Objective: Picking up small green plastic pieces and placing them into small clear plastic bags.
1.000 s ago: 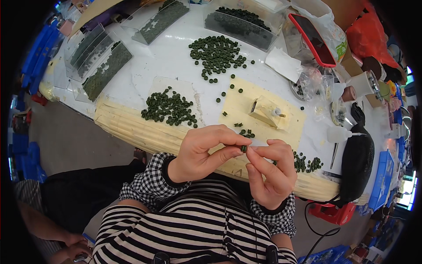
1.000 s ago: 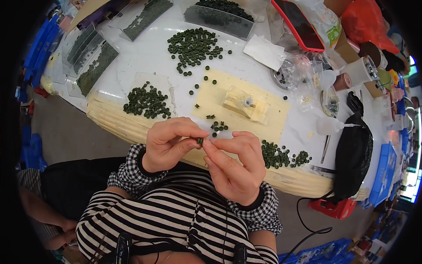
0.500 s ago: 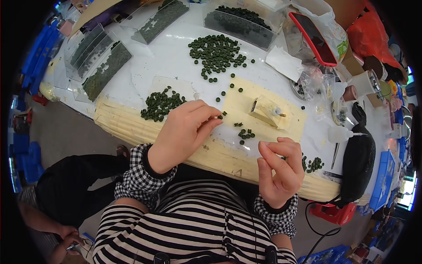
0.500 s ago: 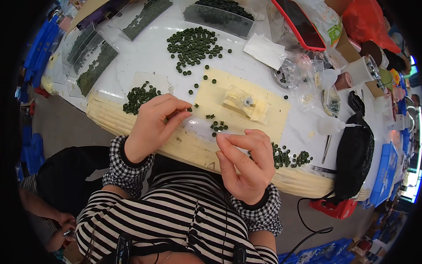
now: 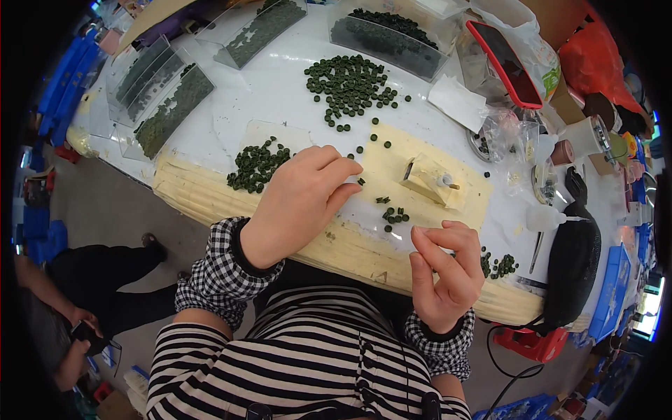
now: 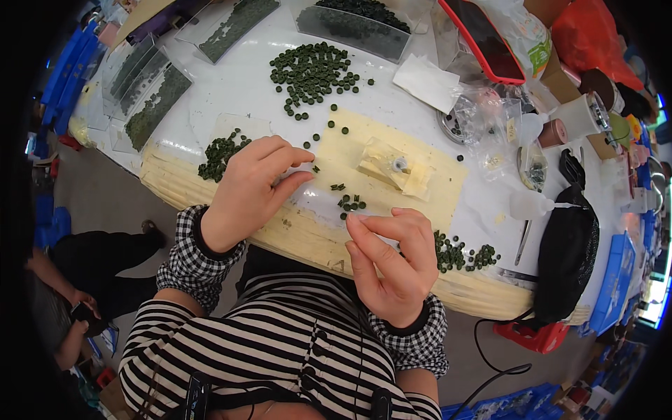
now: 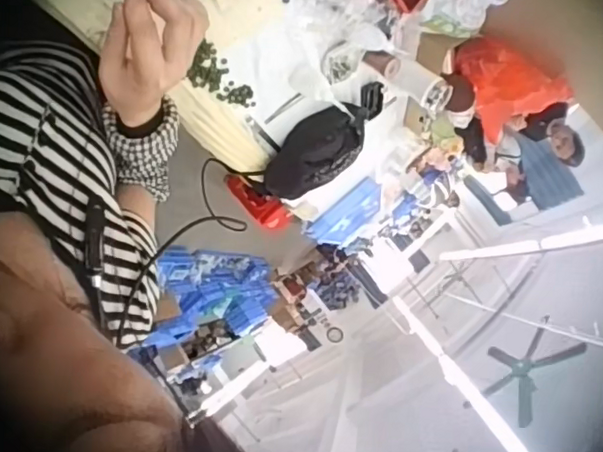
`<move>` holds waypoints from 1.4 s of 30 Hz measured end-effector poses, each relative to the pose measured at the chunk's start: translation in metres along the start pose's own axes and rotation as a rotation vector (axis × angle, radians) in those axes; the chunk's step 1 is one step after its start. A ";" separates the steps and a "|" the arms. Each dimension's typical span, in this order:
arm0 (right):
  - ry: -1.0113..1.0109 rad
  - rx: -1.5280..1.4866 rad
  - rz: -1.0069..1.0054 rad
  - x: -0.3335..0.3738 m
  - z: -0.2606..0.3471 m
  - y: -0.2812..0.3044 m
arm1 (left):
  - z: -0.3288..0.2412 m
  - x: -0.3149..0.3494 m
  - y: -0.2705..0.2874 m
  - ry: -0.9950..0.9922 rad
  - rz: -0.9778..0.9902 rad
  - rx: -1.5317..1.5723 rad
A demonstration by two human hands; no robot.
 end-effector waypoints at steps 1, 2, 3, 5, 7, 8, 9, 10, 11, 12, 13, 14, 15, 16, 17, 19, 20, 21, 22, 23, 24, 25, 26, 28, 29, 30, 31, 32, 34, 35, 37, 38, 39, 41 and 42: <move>-0.001 0.000 0.000 0.000 0.000 0.000 | -0.001 -0.001 -0.002 -0.001 0.017 -0.014; -0.001 -0.005 0.001 0.000 0.000 0.000 | -0.002 -0.001 -0.004 -0.001 0.034 -0.028; -0.001 -0.011 0.001 0.000 -0.001 -0.001 | -0.002 -0.003 -0.006 -0.015 0.039 -0.063; 0.000 -0.015 0.001 0.000 -0.001 -0.002 | 0.001 -0.010 -0.009 -0.040 0.049 -0.132; 0.003 -0.013 -0.002 0.001 -0.001 -0.002 | 0.008 -0.017 -0.013 -0.042 0.021 -0.193; 0.004 -0.016 -0.003 0.000 -0.001 -0.002 | 0.011 -0.022 -0.013 -0.044 0.007 -0.228; 0.005 -0.018 -0.003 0.000 -0.001 -0.002 | 0.012 -0.027 -0.011 -0.032 -0.007 -0.206; 0.006 -0.020 -0.004 0.000 -0.001 -0.002 | 0.011 -0.026 -0.009 -0.031 -0.037 -0.195; 0.004 -0.021 -0.005 0.001 -0.001 -0.002 | 0.011 -0.027 -0.007 -0.035 -0.065 -0.183; 0.003 -0.022 -0.005 0.001 -0.001 -0.001 | 0.011 -0.028 -0.004 -0.040 -0.092 -0.171; 0.001 -0.023 -0.006 0.001 -0.001 -0.001 | 0.009 -0.027 0.000 -0.019 -0.103 -0.157; 0.000 -0.019 -0.005 0.001 -0.001 0.000 | 0.006 -0.024 0.005 0.002 -0.113 -0.138; -0.001 -0.015 -0.003 0.002 -0.002 0.001 | 0.003 -0.020 0.009 0.022 -0.123 -0.119; -0.002 -0.011 -0.002 0.003 -0.002 0.002 | 0.001 -0.016 0.010 0.015 -0.072 -0.059; -0.003 -0.006 0.001 0.003 -0.003 0.003 | 0.000 -0.011 0.010 0.010 -0.022 0.002; -0.005 0.004 0.008 0.003 -0.003 0.003 | -0.008 0.000 0.004 0.031 0.102 0.102; -0.005 -0.001 0.006 0.002 -0.003 0.004 | -0.014 0.004 0.000 0.002 0.083 0.098; -0.005 -0.007 0.004 0.002 -0.002 0.003 | -0.018 0.008 -0.008 -0.027 0.063 0.094; -0.005 -0.013 0.002 0.001 -0.002 0.003 | -0.021 0.010 -0.013 -0.056 0.044 0.090; -0.002 -0.013 0.003 0.001 -0.001 0.002 | -0.021 0.010 -0.017 -0.034 0.061 0.095; 0.001 -0.014 0.004 0.000 -0.001 0.002 | -0.019 0.010 -0.020 -0.038 0.060 0.092; 0.005 -0.016 0.005 0.000 -0.001 0.001 | -0.016 0.011 -0.023 -0.042 0.059 0.088; 0.006 -0.014 0.005 0.000 -0.001 0.001 | -0.015 0.010 -0.025 -0.047 0.059 0.085; 0.007 -0.011 0.005 0.001 -0.001 0.001 | -0.015 0.009 -0.024 -0.051 0.049 0.075; 0.007 -0.008 0.005 0.001 -0.001 0.002 | -0.015 0.009 -0.024 -0.052 0.044 0.069; 0.007 -0.005 0.005 0.001 -0.002 0.002 | -0.014 0.009 -0.023 -0.044 0.037 0.082; 0.007 -0.001 0.005 0.001 -0.002 0.002 | -0.014 0.010 -0.022 -0.036 0.030 0.094; 0.006 -0.003 0.005 0.001 -0.002 0.002 | -0.014 0.010 -0.021 -0.029 0.022 0.106; 0.002 -0.004 0.005 0.001 -0.001 0.002 | -0.016 0.011 -0.014 0.083 0.072 0.367; 0.004 -0.005 0.007 0.001 -0.001 0.001 | -0.017 0.012 -0.012 0.139 0.098 0.497; 0.007 -0.007 0.010 0.001 -0.001 0.000 | -0.014 0.016 -0.011 0.207 0.115 0.707; 0.009 -0.011 0.014 0.000 0.000 -0.001 | -0.013 0.018 -0.012 0.241 0.123 0.812; 0.011 -0.015 0.019 -0.001 0.001 -0.002 | -0.012 0.020 -0.013 0.281 0.158 0.905; 0.017 -0.023 0.023 -0.002 0.003 -0.003 | -0.012 0.023 -0.015 0.362 0.232 1.089; 0.022 -0.027 0.023 -0.002 0.004 -0.004 | -0.012 0.024 -0.017 0.354 0.247 1.118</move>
Point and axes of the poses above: each hand's wrist, its own x-axis away from the middle knuckle, its own y-axis out of the back of the hand, z = x × y, the point moved 2 cm from there along -x, towards the middle knuckle, and after that the axes turned 9 degrees about y, right-handed, at the moved point
